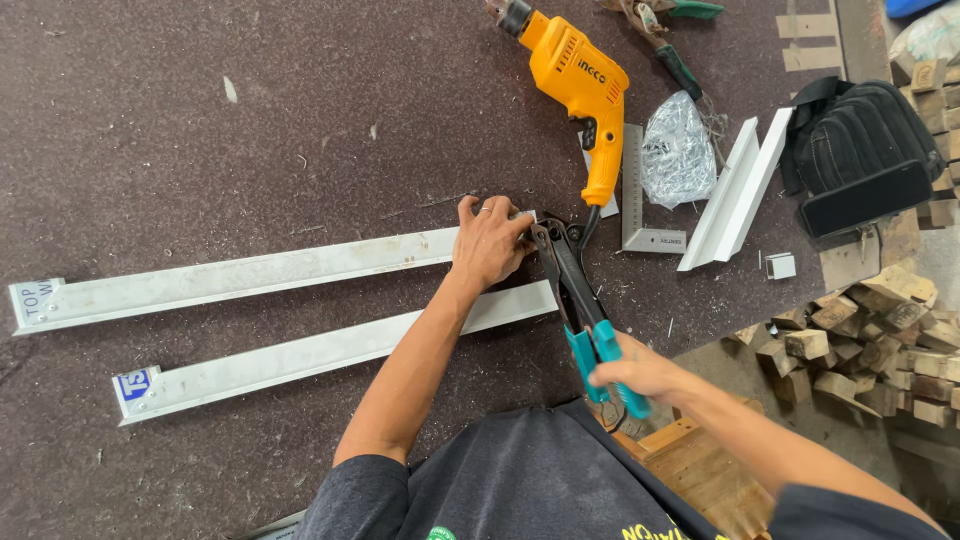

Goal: The person assembles white aluminum window frame components on a workbench. They use a yellow drill to create pilot holes in the frame ends and a teal manual rivet gun to secure the joints. The person repeatedly switches between the drill and the rivet gun to fasten multiple sections of the frame.

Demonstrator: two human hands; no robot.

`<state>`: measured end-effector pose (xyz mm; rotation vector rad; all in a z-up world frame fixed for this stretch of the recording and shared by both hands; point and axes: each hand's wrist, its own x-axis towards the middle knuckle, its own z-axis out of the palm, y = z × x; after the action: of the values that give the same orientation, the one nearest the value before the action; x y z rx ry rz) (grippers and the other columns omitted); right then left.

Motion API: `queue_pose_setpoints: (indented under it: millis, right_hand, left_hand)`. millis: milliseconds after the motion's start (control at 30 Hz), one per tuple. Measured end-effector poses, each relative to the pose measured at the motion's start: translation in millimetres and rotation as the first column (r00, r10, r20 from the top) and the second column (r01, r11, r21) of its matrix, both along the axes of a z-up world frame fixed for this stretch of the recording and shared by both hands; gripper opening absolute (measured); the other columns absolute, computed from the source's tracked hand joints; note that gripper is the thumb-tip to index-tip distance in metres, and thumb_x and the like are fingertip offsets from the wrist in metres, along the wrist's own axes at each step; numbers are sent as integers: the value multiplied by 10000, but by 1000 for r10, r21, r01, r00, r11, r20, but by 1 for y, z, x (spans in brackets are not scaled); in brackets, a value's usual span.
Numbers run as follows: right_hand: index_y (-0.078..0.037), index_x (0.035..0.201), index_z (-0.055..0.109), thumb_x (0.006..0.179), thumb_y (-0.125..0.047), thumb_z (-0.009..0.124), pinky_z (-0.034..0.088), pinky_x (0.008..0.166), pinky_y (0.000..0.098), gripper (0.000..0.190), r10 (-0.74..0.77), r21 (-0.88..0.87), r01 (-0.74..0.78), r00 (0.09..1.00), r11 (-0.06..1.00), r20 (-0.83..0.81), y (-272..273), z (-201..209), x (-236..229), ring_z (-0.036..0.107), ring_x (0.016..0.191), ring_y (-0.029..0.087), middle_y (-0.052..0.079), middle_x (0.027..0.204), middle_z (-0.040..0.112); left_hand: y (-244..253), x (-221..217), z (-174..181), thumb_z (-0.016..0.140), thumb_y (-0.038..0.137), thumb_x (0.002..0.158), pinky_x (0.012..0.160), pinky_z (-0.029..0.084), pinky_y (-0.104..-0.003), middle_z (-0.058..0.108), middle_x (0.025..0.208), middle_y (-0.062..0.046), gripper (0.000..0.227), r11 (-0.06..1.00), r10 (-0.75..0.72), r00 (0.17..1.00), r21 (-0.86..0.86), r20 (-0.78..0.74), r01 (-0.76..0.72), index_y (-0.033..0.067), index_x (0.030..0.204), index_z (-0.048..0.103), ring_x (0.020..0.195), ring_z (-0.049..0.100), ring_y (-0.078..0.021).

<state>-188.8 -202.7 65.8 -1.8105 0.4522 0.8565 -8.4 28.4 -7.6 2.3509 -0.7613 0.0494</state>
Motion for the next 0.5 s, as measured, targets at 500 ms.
queue_pose_setpoints:
  millis: [500]
  right_hand:
    - [-61,1029,593,666,-118,764,555,704,325,405,-44,34,43,999,998,28,1,-44,-10,634,795,143,33,864,627]
  left_hand:
    - [1,0,-3,806,330,790,1074,296,-596,625,1058,-44,305,999,2,1000,-46,30,-1,199,1045,702,1122,592,-244]
